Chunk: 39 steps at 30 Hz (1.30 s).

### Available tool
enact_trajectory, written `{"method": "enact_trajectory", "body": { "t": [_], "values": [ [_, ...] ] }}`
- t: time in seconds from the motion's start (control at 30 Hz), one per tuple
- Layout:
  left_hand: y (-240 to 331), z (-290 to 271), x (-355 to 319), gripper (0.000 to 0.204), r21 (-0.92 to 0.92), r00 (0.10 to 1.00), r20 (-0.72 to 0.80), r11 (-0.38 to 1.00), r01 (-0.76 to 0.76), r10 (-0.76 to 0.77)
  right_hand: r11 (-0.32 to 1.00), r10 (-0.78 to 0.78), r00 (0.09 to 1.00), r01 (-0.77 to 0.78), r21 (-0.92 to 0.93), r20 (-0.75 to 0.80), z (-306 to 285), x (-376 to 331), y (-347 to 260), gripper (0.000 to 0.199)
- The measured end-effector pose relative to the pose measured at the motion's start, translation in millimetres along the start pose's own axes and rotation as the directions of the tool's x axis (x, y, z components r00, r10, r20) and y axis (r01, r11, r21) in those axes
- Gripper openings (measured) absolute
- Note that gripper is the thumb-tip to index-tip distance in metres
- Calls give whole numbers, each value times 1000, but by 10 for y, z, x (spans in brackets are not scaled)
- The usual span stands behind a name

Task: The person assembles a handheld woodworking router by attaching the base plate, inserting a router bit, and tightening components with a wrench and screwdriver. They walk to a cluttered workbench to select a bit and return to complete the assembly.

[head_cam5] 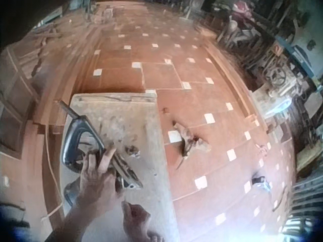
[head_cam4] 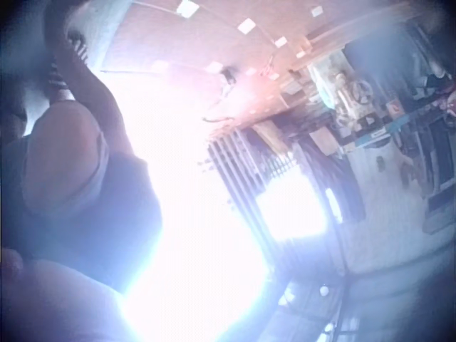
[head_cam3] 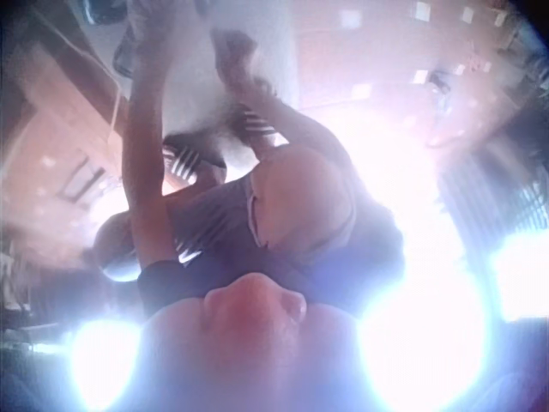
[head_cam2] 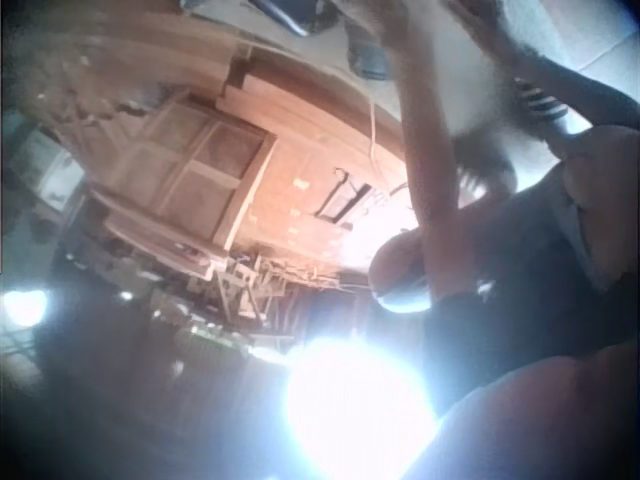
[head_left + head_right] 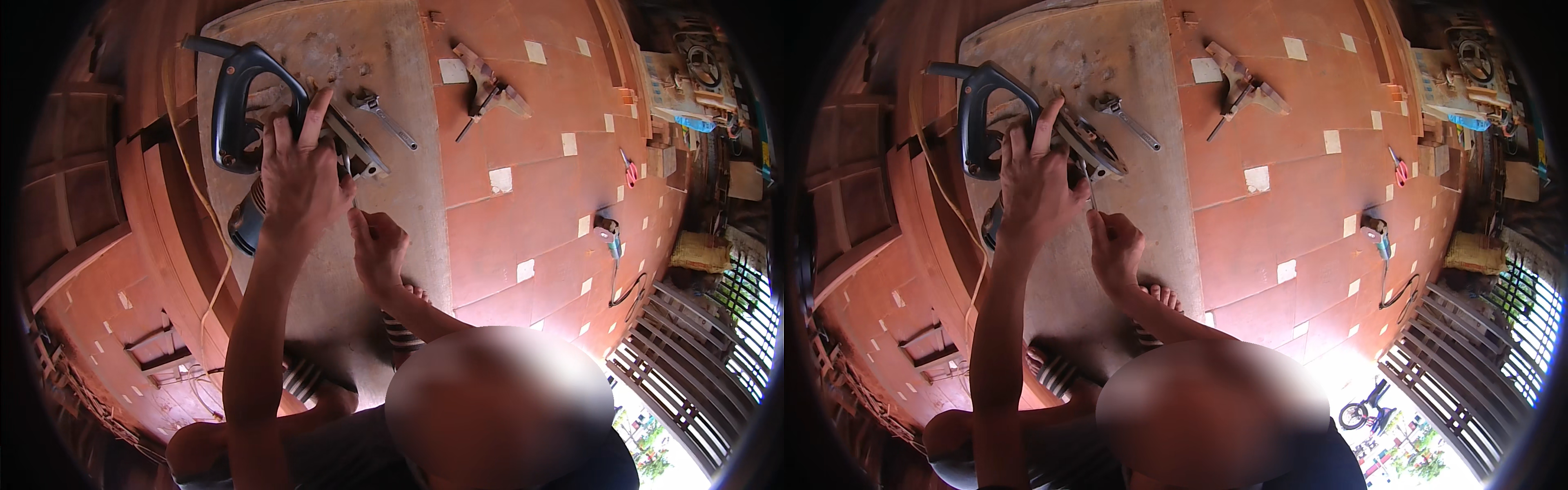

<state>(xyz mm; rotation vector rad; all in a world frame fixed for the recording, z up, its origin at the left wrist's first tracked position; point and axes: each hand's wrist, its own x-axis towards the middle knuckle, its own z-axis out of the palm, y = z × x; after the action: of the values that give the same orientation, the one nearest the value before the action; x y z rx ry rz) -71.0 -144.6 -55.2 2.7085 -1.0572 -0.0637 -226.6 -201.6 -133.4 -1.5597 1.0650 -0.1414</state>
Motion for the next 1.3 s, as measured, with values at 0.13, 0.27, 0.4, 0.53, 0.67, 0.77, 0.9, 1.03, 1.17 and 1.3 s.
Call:
{"method": "enact_trajectory", "body": {
  "t": [0.13, 0.27, 0.4, 0.53, 0.67, 0.77, 0.9, 1.03, 1.17, 1.3],
  "values": [
    [-204, -4, 8, 34, -23, 1000, 10, 1000, 2, -2, 999, 39, 998, -39, 1, 41, 32, 61, -95, 35],
    [-171, 52, 20, 34, 12, 999, -47, 1000, 20, -19, 1000, 17, 998, -17, -5, 56, 21, 69, -148, 36],
    [-124, 100, 17, 37, -22, 997, -73, 999, 30, -32, 987, -127, 991, 131, -98, 40, -78, 151, -32, 35],
    [-197, 89, 20, 37, -40, 999, -33, 999, 24, -25, 939, -218, 973, 230, -256, 76, -310, 263, -232, 29],
    [-200, 45, 32, 36, -4, 999, 17, 1000, 30, -30, 906, -221, 961, 265, -329, 166, -485, 355, -556, 23],
    [-189, 23, 47, 36, 25, 999, 35, 999, 25, -26, 865, -284, 942, 333, -374, 181, -473, 384, -676, 24],
    [-232, 45, 50, 36, 27, 1000, 16, 999, 18, -19, 880, -318, 938, 347, -326, 140, -394, 373, -558, 27],
    [-192, 73, -11, 35, 39, 1000, -18, 999, 14, -14, 819, -317, 924, 380, -430, 214, -428, 403, -300, 34],
    [-197, 79, -24, 37, 18, 997, -81, 1000, -3, 4, 634, -100, 939, 316, -706, 330, -588, 440, -82, 35],
    [-240, 61, -4, 42, 29, 999, -36, 999, -26, 27, 588, -469, 845, 516, -623, 257, -490, 452, 30, 30]
  ]
}}
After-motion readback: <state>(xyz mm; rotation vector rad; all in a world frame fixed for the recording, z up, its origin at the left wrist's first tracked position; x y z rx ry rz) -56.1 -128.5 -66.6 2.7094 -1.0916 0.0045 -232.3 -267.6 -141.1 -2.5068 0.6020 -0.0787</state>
